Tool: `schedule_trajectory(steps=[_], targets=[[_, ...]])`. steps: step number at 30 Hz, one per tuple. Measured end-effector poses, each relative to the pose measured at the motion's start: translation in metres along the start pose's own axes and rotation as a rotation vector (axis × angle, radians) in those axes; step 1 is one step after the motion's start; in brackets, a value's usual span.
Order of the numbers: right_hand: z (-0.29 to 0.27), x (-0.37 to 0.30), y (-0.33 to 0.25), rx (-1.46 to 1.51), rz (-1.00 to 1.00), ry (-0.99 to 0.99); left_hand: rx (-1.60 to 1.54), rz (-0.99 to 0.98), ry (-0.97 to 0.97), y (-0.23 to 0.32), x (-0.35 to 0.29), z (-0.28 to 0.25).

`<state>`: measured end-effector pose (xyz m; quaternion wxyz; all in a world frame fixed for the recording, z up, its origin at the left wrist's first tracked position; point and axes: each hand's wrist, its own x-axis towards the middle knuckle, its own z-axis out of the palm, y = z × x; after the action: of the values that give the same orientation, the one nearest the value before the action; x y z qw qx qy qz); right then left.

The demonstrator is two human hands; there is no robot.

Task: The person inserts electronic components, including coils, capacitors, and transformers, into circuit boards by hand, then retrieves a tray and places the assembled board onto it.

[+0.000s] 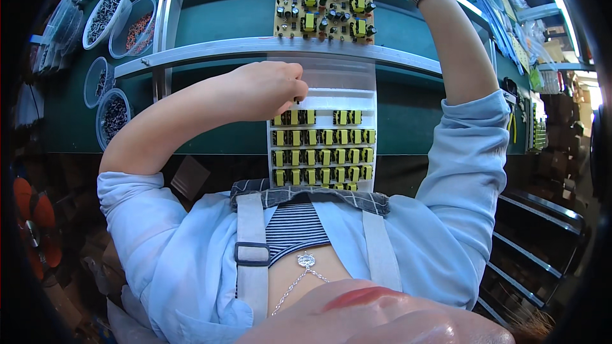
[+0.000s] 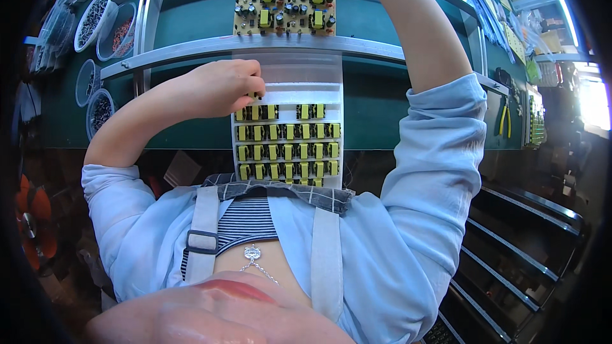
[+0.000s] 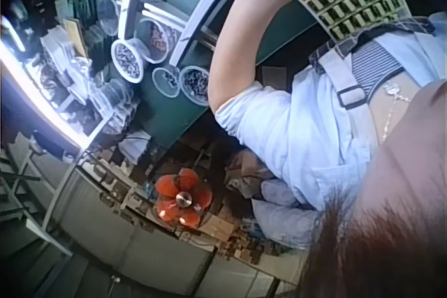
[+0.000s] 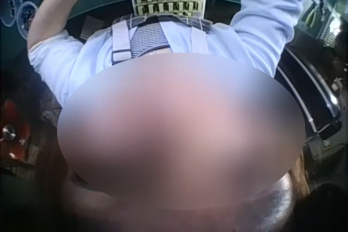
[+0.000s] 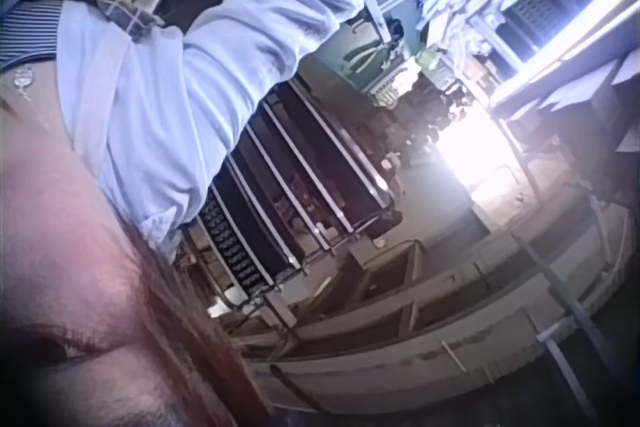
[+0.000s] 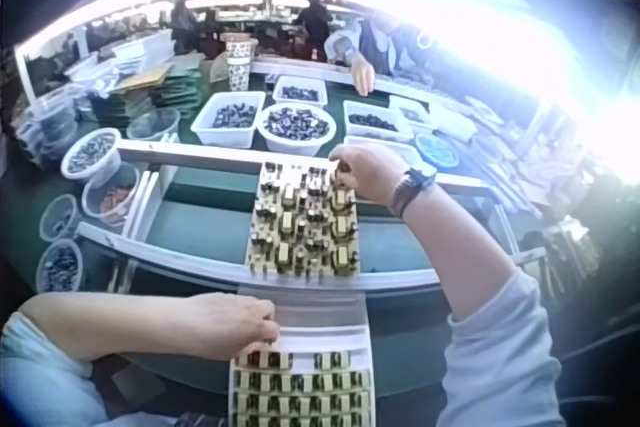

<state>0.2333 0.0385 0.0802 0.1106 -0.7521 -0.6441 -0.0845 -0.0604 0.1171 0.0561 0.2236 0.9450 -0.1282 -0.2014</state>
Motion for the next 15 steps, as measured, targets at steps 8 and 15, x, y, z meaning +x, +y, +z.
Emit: schedule_trajectory(steps=[8,15], targets=[[-0.014,-0.008,-0.01,0.007,0.02,-0.148,-0.212,0.022,0.098,-0.006,-0.005,-0.012],[-0.007,-0.075,-0.063,0.384,-0.205,0.04,-0.205,0.138,0.762,-0.036,0.026,-0.09]])
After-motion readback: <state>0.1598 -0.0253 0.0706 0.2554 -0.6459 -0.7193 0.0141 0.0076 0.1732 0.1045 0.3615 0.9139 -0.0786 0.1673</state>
